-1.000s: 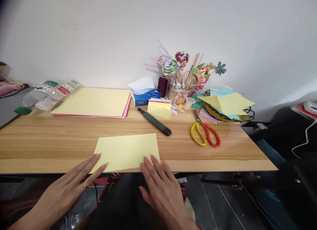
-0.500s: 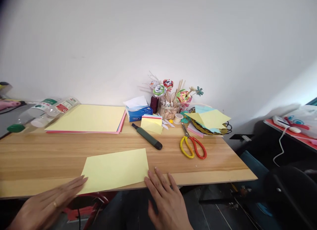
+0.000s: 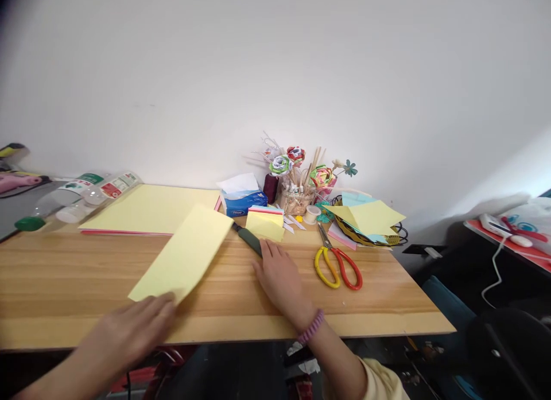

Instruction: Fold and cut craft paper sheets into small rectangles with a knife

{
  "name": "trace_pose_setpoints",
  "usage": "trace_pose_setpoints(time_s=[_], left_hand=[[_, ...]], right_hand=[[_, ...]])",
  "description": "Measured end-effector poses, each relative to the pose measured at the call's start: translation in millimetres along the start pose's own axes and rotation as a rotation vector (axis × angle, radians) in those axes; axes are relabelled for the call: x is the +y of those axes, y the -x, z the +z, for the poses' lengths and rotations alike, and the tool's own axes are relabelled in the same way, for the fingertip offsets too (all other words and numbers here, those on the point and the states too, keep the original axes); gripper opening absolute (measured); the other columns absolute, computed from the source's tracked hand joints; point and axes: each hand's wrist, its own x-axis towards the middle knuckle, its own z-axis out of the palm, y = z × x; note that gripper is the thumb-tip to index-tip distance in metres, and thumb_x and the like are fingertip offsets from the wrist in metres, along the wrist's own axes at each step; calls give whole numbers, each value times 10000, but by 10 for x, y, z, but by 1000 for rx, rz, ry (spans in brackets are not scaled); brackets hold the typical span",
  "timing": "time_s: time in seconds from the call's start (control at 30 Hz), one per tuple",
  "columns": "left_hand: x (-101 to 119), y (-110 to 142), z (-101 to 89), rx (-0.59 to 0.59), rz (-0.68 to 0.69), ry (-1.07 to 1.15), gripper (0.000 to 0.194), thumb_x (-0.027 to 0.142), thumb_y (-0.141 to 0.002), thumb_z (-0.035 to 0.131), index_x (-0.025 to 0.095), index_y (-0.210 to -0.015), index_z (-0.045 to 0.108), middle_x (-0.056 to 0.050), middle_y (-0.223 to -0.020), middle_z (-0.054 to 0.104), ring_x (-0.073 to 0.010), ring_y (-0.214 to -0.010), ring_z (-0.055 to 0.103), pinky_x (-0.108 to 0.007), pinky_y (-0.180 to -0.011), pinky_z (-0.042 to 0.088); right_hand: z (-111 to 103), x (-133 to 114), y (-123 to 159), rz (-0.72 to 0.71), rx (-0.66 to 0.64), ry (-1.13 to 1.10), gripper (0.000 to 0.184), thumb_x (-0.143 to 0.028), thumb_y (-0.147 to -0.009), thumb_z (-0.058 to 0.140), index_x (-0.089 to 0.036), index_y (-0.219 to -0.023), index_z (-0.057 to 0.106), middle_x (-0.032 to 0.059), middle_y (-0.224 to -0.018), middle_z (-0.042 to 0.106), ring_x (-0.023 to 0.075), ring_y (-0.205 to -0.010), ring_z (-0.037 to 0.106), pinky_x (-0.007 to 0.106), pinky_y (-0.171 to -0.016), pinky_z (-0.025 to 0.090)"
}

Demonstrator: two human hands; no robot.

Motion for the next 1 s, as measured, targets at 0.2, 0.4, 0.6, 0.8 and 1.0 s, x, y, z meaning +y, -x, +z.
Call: trace_pose_setpoints(time_s=[0.2,0.4,0.6,0.8,1.0], left_hand=[[249,-813,-96,-357,-75,182,241,231,-910,478,160,-790,674,-63,-739,659,-195,-634,656,-263,-520,515],[-343,-855,222,-162,56,550,374,333,-982,313,198,-1256,529,-63,-1362,498,-199,-1312,374,-355,-1066,332],[-234,-864,354,-440,102,435,615,508,-960,244,126,-1441,224,-144,-1514,143,-228,-1409,94,-451,-1128,130],[-19,-897,301,-454,-5,424,728,634,-885,313,178,-1447,226,-195,-1515,121,-317,-1402,59,-532,-1097,133],[115,-980,197,-444,-164,479,774,680,-786,472,194,-1378,357,-217,-1485,216,-364,-1385,131,-574,-1070,159]], right_hand=[[217,-72,-256,-10,-95,136,314,-330,-885,552,-177,-1159,543,66,-1166,569,189,-986,584,414,-826,495],[68,-74,-110,28,-93,187,362,-204,-932,424,-93,-1276,444,125,-1087,576,200,-902,598,347,-724,513],[-282,41,327,46,-67,136,457,-259,-949,323,-82,-1370,318,152,-1071,553,189,-751,623,295,-598,513],[-532,67,943,-8,-58,-188,477,-312,-946,331,-255,-1416,276,66,-942,566,168,-739,648,262,-590,539],[-584,-131,1490,-34,-199,-360,532,-249,-930,392,-325,-1433,234,31,-920,561,105,-716,656,160,-572,519]])
